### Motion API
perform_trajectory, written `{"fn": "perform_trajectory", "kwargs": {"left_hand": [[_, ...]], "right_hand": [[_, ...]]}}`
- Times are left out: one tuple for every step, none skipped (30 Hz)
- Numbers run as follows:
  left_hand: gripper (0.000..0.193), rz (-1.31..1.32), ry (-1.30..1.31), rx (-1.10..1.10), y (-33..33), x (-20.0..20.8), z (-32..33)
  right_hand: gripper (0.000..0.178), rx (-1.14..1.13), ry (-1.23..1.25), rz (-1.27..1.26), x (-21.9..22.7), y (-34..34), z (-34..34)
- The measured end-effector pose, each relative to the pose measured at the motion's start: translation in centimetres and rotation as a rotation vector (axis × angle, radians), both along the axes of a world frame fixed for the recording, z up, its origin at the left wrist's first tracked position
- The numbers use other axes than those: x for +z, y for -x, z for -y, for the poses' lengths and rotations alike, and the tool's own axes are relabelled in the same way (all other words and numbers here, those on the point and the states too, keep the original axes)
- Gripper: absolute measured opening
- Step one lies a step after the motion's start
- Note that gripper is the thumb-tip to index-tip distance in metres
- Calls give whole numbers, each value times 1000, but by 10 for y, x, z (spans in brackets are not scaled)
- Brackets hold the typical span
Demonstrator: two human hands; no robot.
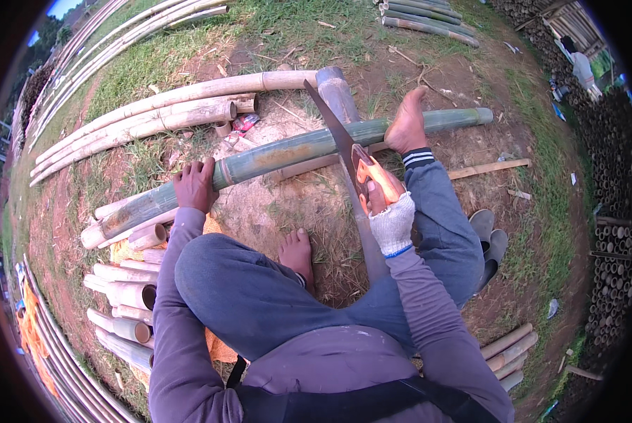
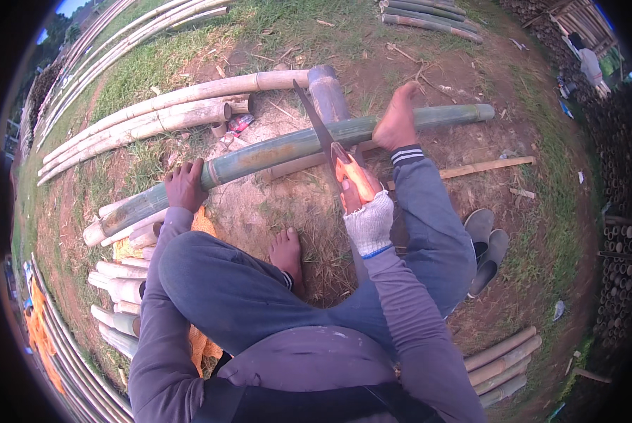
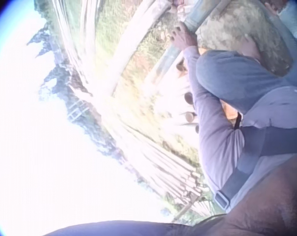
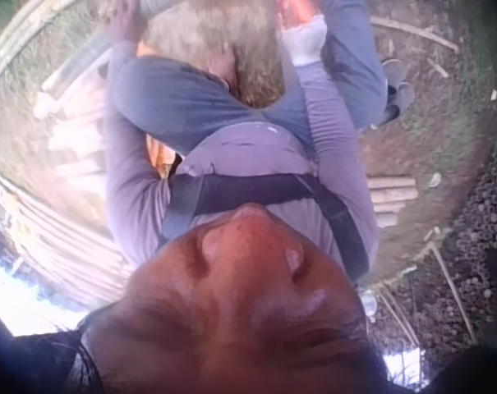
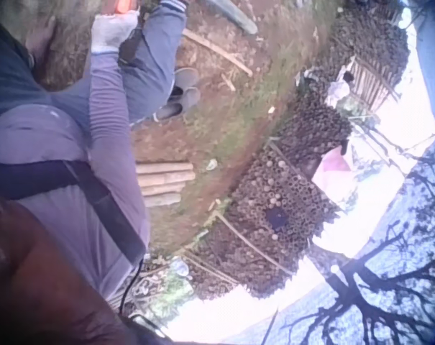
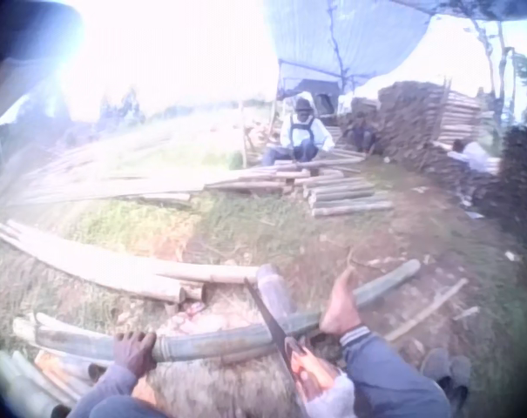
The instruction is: The person sits on the ground and uses a hand saw to cut a long bamboo pole into shorter sections. They position the bamboo on a support log, saw through it, and then measure the cut piece against another bamboo segment before continuing to cut more sections.
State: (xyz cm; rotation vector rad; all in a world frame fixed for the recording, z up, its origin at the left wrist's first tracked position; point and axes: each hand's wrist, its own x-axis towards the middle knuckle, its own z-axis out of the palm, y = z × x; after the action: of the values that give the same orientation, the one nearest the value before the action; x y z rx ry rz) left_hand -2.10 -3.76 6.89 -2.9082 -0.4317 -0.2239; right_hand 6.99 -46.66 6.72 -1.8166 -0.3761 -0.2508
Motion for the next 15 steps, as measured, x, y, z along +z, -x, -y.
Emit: {"fn": "perform_trajectory", "kwargs": {"left_hand": [[72,22,15,-37,-13,-2,4],[72,10,1,4,-1,1,-5],[72,2,9,10,0,2,-4],[71,-11,19,15,3,-1,-2],[72,13,-2,12,6,-6,-5],[72,13,-2,5,5,-7,-5],[72,12,-2,1,5,-8,-5],[73,11,-3,-2,6,-9,-6],[76,-12,-18,6,0,-10,-4],[77,-12,-13,-1,1,-12,-5],[78,-6,-6,-14,-1,-12,-3],[79,5,-7,-18,-3,-10,-3],[79,33,-17,-43,-12,-8,2],[79,2,-3,-26,-12,-4,7],[79,-29,2,16,-4,-1,2]], "right_hand": [[37,-26,-23,-24,7,21,24],[37,17,-74,-134,6,40,30],[37,13,-111,-229,11,62,46],[37,4,-135,-323,26,81,58],[36,0,-160,-418,40,98,69],[36,-4,-175,-438,49,108,75],[36,-8,-167,-405,47,104,72],[36,-9,-156,-380,45,102,70],[36,-27,-127,-288,32,83,56],[36,-22,-90,-253,24,61,39],[37,-25,-51,-214,19,39,25],[36,-18,-20,-218,15,24,16],[36,-22,16,-215,14,7,9],[36,-48,50,-212,16,-1,9],[37,10,-176,-325,30,8,-4]]}}
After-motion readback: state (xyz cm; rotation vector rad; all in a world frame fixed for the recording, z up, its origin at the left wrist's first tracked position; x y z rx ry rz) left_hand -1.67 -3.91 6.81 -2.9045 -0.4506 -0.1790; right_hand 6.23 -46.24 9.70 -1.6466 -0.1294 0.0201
